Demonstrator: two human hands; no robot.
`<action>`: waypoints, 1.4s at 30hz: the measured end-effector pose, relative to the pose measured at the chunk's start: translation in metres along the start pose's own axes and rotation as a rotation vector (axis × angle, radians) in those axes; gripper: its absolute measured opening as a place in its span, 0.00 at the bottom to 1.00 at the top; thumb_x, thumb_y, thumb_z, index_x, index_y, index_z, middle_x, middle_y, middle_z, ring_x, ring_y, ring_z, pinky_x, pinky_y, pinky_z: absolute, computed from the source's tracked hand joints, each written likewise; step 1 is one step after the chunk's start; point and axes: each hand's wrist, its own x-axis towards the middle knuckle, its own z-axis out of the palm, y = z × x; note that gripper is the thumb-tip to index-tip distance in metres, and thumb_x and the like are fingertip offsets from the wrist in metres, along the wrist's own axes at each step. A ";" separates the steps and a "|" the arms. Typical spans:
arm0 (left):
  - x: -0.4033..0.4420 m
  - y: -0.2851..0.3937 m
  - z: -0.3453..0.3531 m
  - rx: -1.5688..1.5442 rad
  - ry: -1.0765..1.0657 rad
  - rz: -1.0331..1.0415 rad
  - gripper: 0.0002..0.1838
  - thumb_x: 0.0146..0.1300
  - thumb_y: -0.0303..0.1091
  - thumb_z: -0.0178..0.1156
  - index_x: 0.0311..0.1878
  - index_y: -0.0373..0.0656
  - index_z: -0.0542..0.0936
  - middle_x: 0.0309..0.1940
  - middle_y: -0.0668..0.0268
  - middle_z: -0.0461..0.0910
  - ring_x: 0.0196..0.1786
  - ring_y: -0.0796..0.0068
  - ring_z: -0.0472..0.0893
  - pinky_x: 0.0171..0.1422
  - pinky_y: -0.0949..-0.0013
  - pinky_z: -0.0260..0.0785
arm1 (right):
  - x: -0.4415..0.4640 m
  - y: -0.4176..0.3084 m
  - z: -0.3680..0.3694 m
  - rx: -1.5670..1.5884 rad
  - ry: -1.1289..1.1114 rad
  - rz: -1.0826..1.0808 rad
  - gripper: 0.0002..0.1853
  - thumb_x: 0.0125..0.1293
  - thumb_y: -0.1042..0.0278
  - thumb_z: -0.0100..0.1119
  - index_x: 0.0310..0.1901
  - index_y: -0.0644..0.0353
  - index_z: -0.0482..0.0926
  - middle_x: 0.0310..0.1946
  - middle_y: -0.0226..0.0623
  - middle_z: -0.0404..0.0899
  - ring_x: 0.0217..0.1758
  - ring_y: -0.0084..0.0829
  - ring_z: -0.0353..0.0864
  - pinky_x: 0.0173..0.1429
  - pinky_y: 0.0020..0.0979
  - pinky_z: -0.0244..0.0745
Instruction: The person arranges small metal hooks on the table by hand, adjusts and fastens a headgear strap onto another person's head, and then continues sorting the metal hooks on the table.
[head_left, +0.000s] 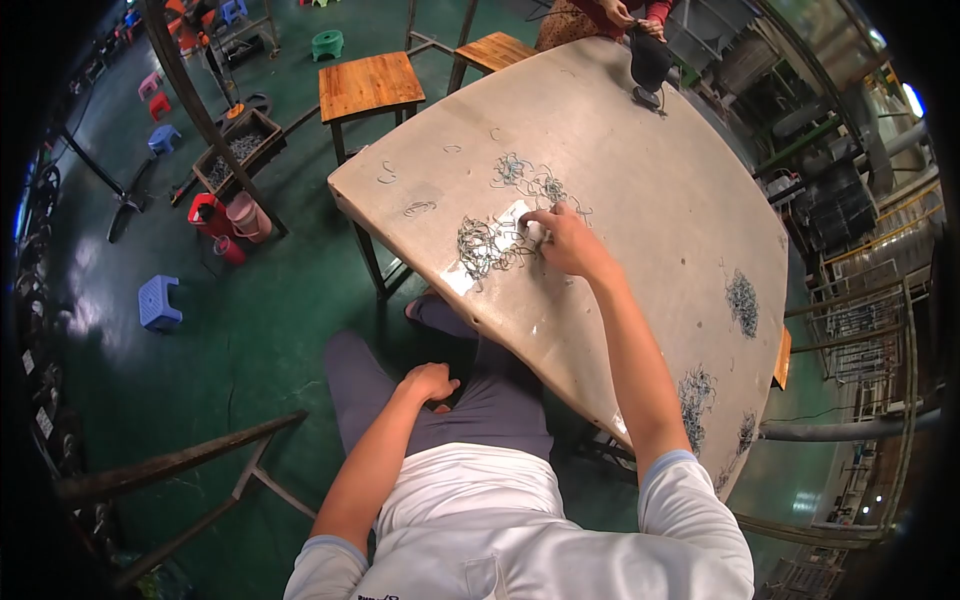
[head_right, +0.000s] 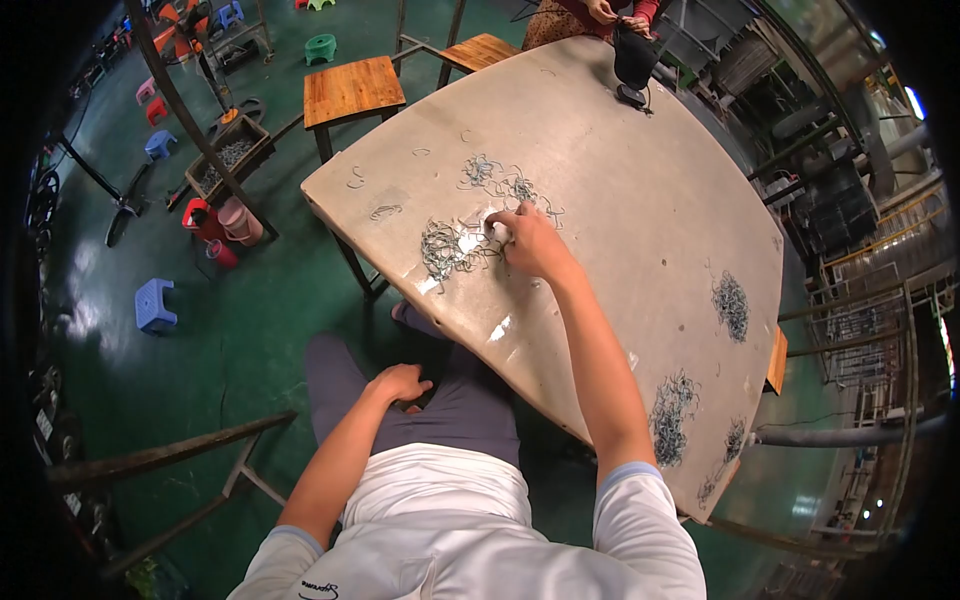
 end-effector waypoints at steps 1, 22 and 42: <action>0.000 0.001 -0.001 0.000 -0.003 -0.002 0.29 0.74 0.52 0.55 0.62 0.33 0.78 0.60 0.46 0.81 0.65 0.49 0.79 0.69 0.54 0.72 | -0.001 -0.004 -0.006 0.082 -0.034 0.018 0.25 0.59 0.78 0.54 0.59 0.55 0.82 0.51 0.48 0.77 0.58 0.52 0.78 0.62 0.45 0.76; -0.003 0.002 -0.004 -0.023 0.015 -0.018 0.29 0.74 0.51 0.56 0.64 0.34 0.77 0.61 0.47 0.80 0.65 0.50 0.79 0.69 0.54 0.72 | 0.013 -0.001 -0.001 -0.296 0.098 0.272 0.23 0.61 0.76 0.54 0.58 0.52 0.84 0.56 0.50 0.76 0.62 0.50 0.74 0.64 0.51 0.72; 0.005 -0.002 0.002 -0.006 0.027 0.017 0.31 0.72 0.53 0.56 0.65 0.34 0.77 0.59 0.45 0.81 0.65 0.48 0.79 0.69 0.54 0.71 | 0.041 0.032 -0.012 -0.319 -0.049 0.231 0.19 0.57 0.75 0.57 0.49 0.52 0.88 0.56 0.46 0.79 0.61 0.51 0.76 0.66 0.49 0.72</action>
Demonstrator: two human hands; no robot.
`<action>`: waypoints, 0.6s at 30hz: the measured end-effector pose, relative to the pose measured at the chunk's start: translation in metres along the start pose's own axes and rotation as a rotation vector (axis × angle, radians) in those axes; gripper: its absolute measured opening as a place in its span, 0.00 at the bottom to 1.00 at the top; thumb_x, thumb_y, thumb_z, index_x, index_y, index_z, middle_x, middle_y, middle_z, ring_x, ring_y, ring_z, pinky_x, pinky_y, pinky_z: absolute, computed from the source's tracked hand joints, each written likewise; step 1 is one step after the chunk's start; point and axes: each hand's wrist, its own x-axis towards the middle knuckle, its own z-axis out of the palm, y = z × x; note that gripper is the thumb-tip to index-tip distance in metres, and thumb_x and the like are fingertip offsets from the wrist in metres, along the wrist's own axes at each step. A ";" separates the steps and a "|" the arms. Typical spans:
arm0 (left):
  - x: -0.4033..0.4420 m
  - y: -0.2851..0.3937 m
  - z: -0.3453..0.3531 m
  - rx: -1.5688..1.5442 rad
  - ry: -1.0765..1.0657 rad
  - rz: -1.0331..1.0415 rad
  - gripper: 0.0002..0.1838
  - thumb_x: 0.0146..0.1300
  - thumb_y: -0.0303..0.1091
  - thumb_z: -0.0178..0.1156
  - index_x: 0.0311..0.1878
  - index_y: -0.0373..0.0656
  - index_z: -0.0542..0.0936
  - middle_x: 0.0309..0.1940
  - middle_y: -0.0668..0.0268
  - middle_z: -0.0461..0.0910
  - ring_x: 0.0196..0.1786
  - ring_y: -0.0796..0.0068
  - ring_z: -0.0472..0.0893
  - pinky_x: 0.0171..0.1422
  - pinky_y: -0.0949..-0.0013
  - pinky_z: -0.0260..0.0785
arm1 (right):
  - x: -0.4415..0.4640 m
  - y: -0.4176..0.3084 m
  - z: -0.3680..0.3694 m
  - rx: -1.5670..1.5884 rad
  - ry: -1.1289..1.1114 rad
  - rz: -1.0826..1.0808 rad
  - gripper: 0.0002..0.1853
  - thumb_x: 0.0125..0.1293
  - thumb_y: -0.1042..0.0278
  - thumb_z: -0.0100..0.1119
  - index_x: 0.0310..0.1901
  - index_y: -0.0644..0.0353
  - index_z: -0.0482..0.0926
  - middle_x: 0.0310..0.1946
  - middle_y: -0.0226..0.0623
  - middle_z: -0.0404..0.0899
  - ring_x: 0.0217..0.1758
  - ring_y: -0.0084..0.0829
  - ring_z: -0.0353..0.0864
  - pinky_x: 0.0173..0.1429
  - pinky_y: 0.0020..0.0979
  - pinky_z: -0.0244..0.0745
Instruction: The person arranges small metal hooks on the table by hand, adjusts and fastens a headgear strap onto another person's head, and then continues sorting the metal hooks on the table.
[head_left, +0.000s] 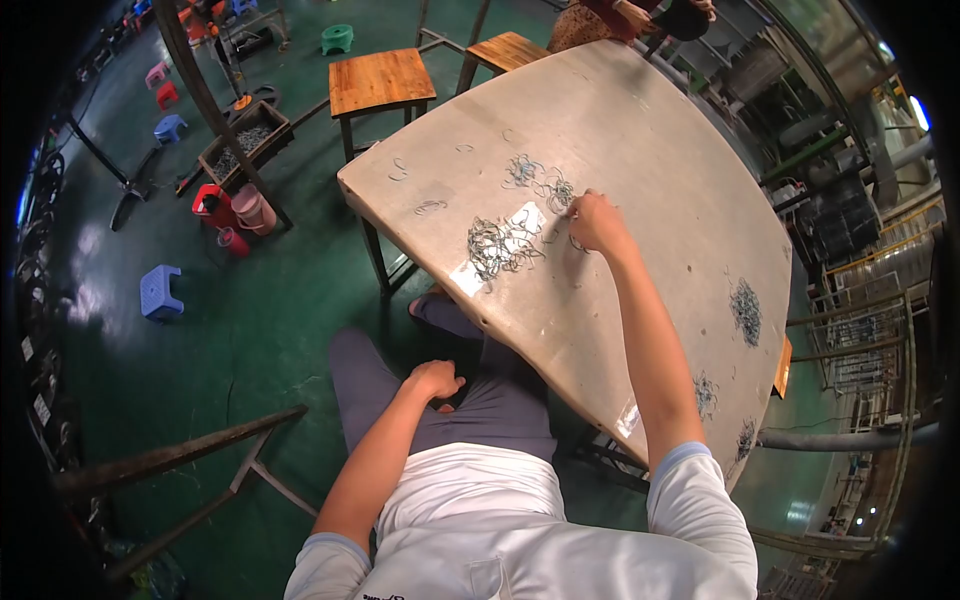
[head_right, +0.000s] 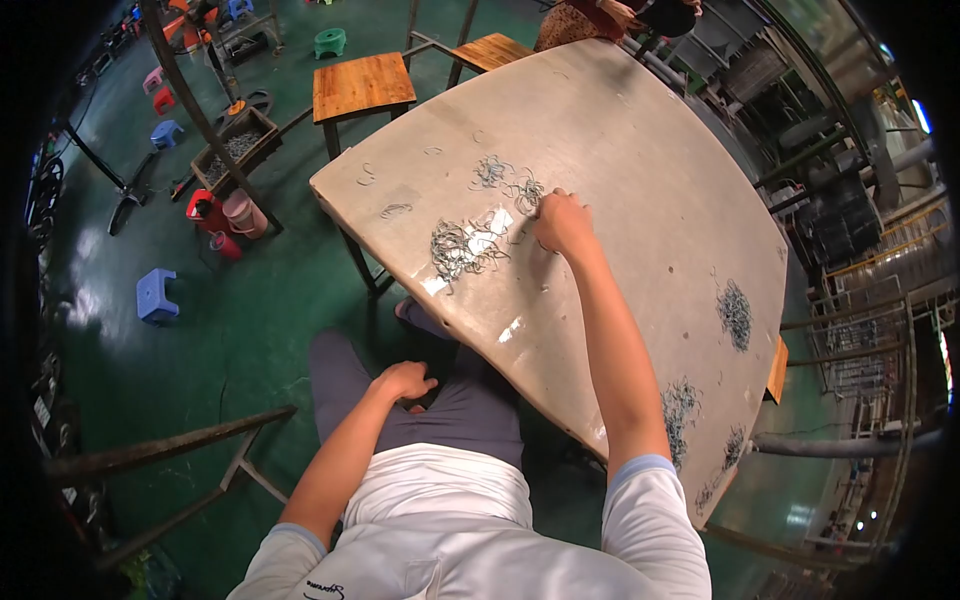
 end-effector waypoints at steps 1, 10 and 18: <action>-0.001 0.001 -0.001 -0.005 0.001 -0.002 0.31 0.72 0.53 0.56 0.65 0.34 0.77 0.59 0.45 0.81 0.65 0.48 0.79 0.69 0.54 0.71 | -0.004 -0.003 -0.006 -0.103 -0.014 0.048 0.19 0.57 0.74 0.57 0.50 0.52 0.88 0.56 0.45 0.79 0.61 0.51 0.77 0.66 0.50 0.72; -0.001 0.000 0.000 -0.003 -0.002 -0.020 0.32 0.72 0.54 0.56 0.65 0.34 0.77 0.59 0.45 0.81 0.65 0.48 0.79 0.69 0.54 0.71 | -0.004 -0.009 -0.006 0.284 -0.024 -0.038 0.19 0.56 0.75 0.56 0.49 0.56 0.88 0.51 0.47 0.82 0.56 0.49 0.81 0.60 0.44 0.77; -0.001 0.000 -0.003 -0.009 -0.019 -0.035 0.31 0.72 0.54 0.56 0.65 0.35 0.77 0.59 0.45 0.81 0.65 0.49 0.79 0.69 0.54 0.71 | 0.007 0.000 -0.005 0.302 0.058 -0.006 0.20 0.57 0.78 0.55 0.51 0.56 0.87 0.54 0.49 0.81 0.56 0.49 0.83 0.59 0.44 0.79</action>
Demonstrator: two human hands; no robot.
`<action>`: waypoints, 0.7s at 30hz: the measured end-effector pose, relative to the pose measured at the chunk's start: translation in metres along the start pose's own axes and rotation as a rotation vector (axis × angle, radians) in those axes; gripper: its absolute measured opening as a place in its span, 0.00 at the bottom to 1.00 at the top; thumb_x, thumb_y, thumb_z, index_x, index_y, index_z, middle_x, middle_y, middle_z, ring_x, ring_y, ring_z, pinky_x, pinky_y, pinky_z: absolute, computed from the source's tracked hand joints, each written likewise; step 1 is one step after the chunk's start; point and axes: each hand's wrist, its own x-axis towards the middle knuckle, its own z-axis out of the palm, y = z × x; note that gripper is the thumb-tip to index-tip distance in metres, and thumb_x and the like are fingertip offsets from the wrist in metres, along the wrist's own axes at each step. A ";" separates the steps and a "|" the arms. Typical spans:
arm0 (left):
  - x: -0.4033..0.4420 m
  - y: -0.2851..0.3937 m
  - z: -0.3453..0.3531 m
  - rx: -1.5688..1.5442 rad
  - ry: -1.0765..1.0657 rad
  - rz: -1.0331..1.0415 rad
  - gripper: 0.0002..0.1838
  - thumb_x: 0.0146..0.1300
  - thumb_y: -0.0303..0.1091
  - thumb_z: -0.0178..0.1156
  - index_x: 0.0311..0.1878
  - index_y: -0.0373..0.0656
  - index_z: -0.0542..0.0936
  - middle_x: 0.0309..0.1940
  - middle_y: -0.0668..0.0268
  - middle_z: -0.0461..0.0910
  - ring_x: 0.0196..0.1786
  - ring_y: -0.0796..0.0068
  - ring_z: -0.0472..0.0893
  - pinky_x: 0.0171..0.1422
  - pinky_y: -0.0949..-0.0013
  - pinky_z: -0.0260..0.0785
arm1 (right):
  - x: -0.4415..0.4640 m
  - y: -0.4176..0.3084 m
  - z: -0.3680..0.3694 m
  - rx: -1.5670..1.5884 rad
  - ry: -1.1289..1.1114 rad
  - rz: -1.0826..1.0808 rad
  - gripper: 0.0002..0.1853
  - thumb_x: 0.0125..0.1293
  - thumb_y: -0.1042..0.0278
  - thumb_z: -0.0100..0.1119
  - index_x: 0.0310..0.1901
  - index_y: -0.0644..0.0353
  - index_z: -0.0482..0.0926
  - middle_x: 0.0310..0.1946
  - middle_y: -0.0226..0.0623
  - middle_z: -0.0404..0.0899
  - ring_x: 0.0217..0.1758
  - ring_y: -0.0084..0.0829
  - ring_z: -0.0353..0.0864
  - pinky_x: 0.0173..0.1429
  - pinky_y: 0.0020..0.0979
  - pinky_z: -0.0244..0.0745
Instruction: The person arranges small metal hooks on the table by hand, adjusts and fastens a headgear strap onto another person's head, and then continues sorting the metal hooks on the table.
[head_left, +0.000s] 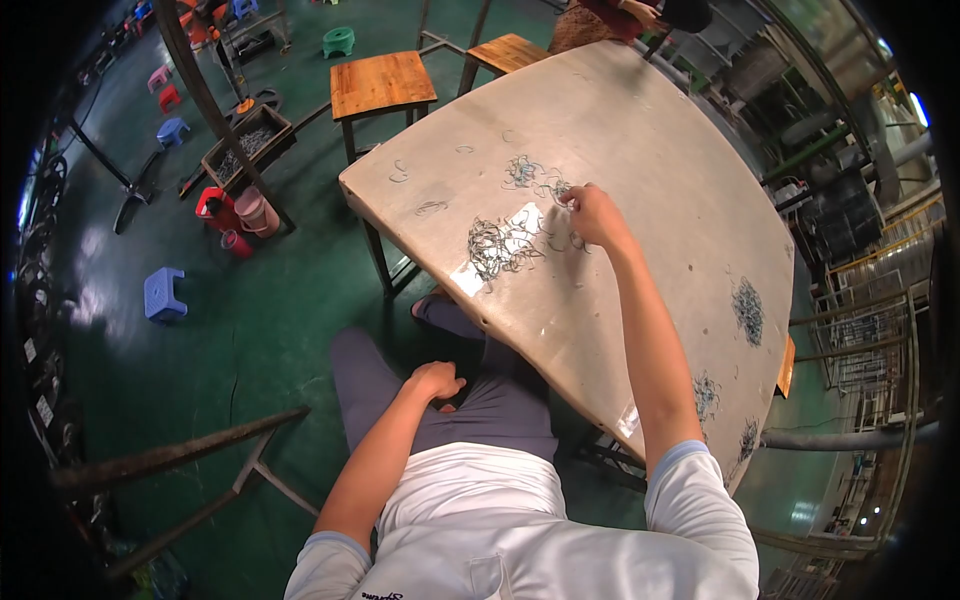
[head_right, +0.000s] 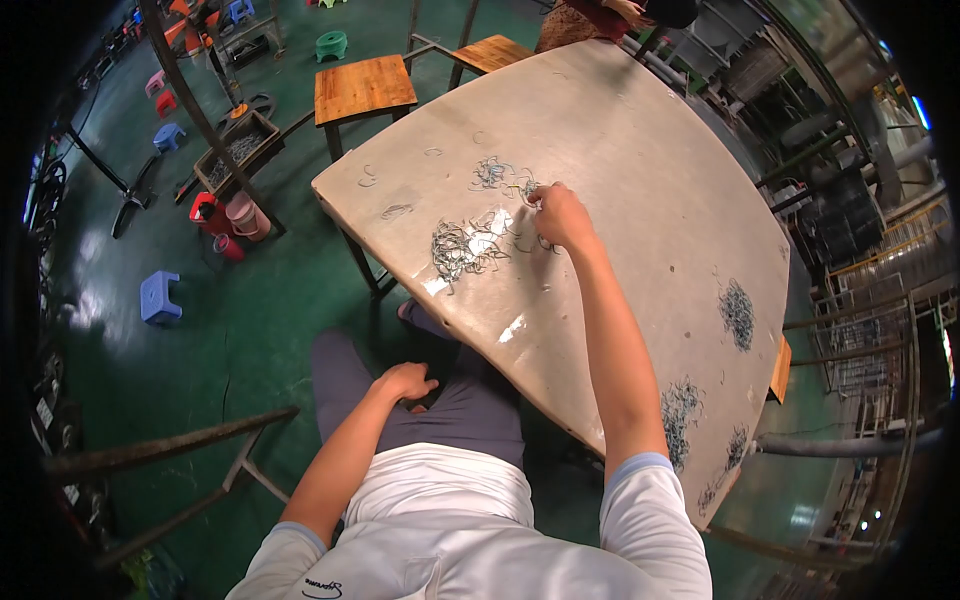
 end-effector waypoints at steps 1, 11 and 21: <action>-0.001 0.001 0.000 0.001 0.003 0.002 0.31 0.72 0.54 0.56 0.64 0.34 0.77 0.59 0.45 0.81 0.65 0.49 0.79 0.69 0.54 0.71 | -0.001 0.004 0.005 -0.003 0.023 -0.020 0.20 0.57 0.78 0.55 0.50 0.57 0.87 0.54 0.49 0.81 0.56 0.49 0.82 0.59 0.44 0.79; 0.001 -0.002 0.002 0.005 0.022 0.031 0.32 0.71 0.54 0.57 0.63 0.33 0.77 0.58 0.44 0.81 0.64 0.48 0.79 0.68 0.54 0.72 | -0.006 0.014 0.002 0.074 0.031 -0.032 0.18 0.58 0.79 0.54 0.48 0.60 0.86 0.42 0.45 0.80 0.45 0.43 0.81 0.51 0.40 0.77; 0.001 0.000 0.002 0.014 0.026 0.037 0.31 0.72 0.53 0.56 0.64 0.33 0.77 0.58 0.44 0.81 0.64 0.48 0.80 0.68 0.54 0.72 | -0.028 0.000 0.006 0.139 -0.095 -0.074 0.21 0.57 0.81 0.52 0.52 0.61 0.86 0.48 0.41 0.84 0.47 0.38 0.83 0.54 0.36 0.78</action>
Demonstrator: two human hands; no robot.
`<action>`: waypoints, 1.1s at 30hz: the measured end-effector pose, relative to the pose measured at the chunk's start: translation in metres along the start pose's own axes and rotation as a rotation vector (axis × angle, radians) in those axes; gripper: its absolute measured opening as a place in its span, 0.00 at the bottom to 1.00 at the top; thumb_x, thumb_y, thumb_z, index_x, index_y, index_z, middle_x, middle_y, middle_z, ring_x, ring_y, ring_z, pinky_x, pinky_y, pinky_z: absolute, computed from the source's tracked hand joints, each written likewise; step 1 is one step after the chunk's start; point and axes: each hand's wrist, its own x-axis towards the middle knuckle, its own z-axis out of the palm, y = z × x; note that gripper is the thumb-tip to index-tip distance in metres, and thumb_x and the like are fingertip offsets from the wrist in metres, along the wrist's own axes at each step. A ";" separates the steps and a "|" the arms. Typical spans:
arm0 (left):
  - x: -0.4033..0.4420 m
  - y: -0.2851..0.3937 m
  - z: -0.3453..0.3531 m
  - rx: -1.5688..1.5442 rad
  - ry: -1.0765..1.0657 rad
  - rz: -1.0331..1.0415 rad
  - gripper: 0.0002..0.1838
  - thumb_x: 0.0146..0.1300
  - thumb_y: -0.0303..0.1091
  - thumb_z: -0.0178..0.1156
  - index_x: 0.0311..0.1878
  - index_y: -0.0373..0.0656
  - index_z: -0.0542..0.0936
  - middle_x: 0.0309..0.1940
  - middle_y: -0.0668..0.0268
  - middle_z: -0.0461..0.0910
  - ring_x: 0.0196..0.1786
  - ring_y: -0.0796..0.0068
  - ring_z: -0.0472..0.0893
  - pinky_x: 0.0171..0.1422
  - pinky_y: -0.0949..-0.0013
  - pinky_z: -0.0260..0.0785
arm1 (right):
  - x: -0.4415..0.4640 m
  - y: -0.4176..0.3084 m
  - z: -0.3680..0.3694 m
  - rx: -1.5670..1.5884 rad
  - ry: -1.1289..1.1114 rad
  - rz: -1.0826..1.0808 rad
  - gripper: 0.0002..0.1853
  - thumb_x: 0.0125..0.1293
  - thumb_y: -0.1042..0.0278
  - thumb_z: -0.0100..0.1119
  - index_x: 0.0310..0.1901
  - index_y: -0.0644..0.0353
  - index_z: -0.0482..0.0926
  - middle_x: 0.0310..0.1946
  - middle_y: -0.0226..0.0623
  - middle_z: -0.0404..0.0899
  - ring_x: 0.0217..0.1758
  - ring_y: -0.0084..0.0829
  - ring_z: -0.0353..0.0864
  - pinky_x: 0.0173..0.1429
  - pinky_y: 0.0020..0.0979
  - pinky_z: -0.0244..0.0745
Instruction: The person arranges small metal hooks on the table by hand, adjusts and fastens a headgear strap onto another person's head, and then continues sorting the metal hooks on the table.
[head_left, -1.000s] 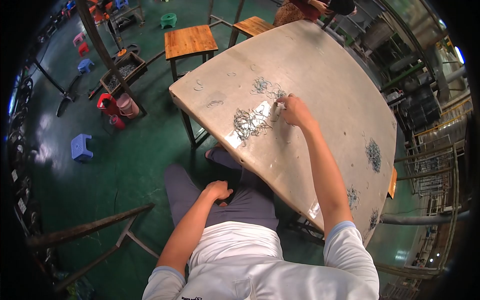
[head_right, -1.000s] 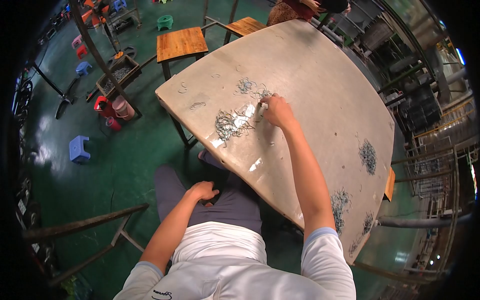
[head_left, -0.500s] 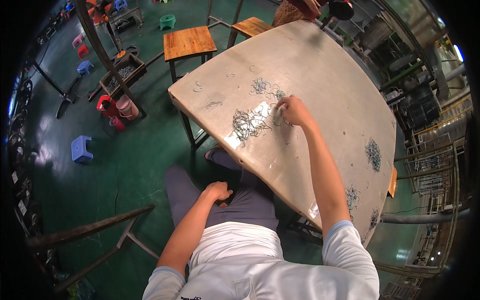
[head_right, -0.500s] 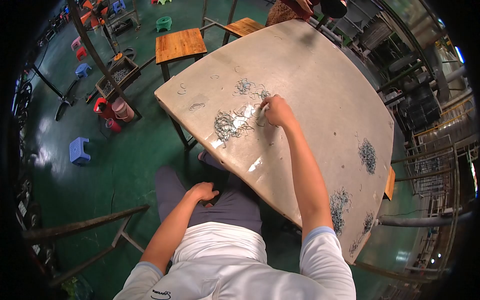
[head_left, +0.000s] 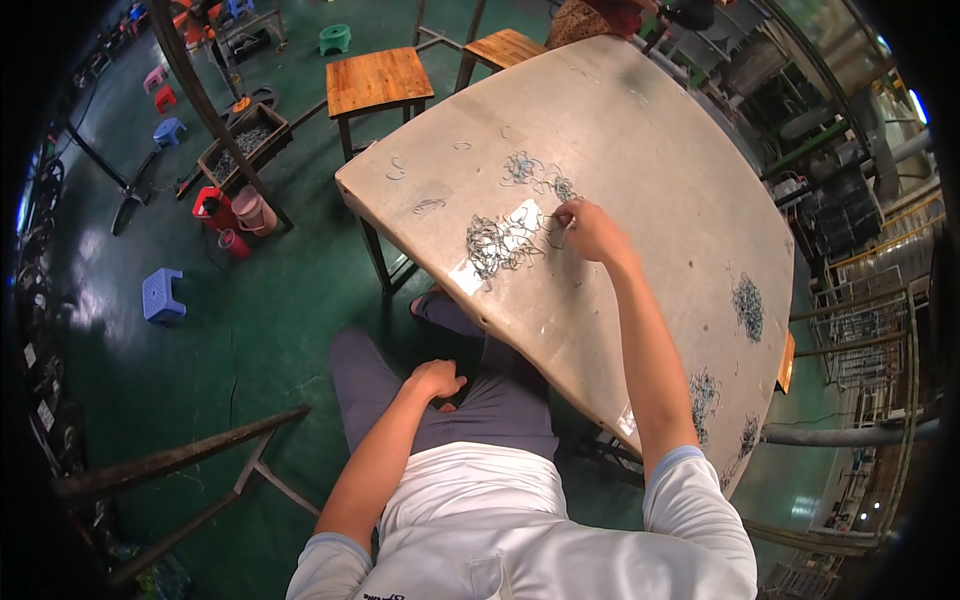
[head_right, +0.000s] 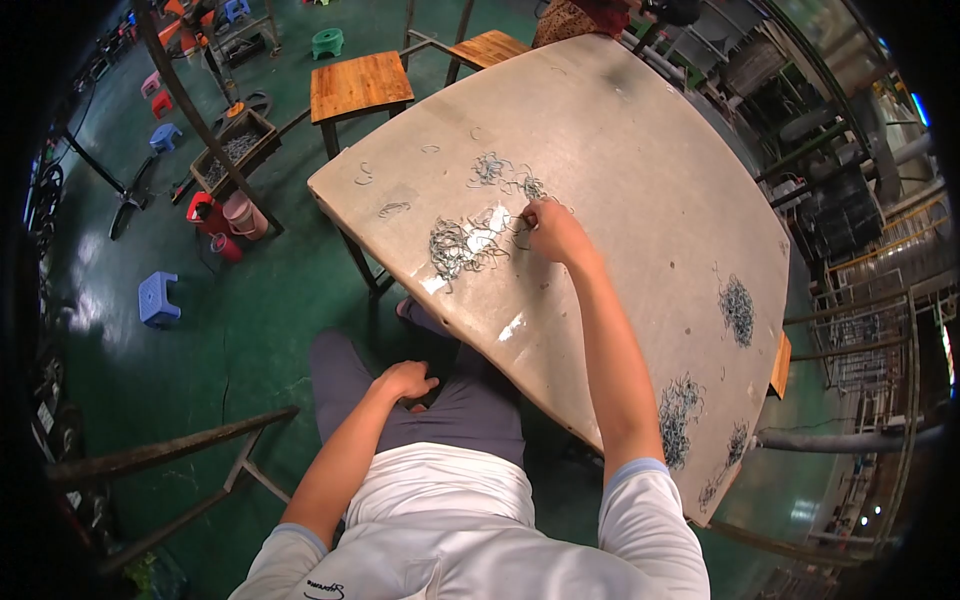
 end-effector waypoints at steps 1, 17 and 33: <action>0.000 0.000 0.000 -0.001 0.002 -0.001 0.31 0.72 0.53 0.56 0.64 0.33 0.77 0.58 0.44 0.82 0.64 0.48 0.79 0.68 0.54 0.72 | -0.005 -0.008 -0.004 0.053 -0.072 -0.021 0.22 0.57 0.81 0.52 0.52 0.62 0.86 0.50 0.40 0.84 0.47 0.37 0.83 0.54 0.36 0.78; 0.002 -0.002 0.002 -0.034 -0.010 -0.027 0.31 0.72 0.53 0.57 0.63 0.34 0.78 0.57 0.44 0.82 0.63 0.48 0.80 0.67 0.53 0.72 | 0.025 -0.021 0.018 -0.019 0.072 0.065 0.28 0.60 0.82 0.53 0.64 0.56 0.78 0.64 0.52 0.72 0.66 0.54 0.73 0.68 0.48 0.73; 0.005 -0.004 0.004 0.001 -0.002 0.007 0.32 0.72 0.53 0.56 0.65 0.33 0.77 0.58 0.44 0.81 0.63 0.48 0.80 0.68 0.55 0.72 | 0.029 -0.007 0.002 0.019 -0.003 0.030 0.26 0.54 0.82 0.52 0.55 0.56 0.85 0.52 0.46 0.79 0.55 0.46 0.81 0.59 0.39 0.77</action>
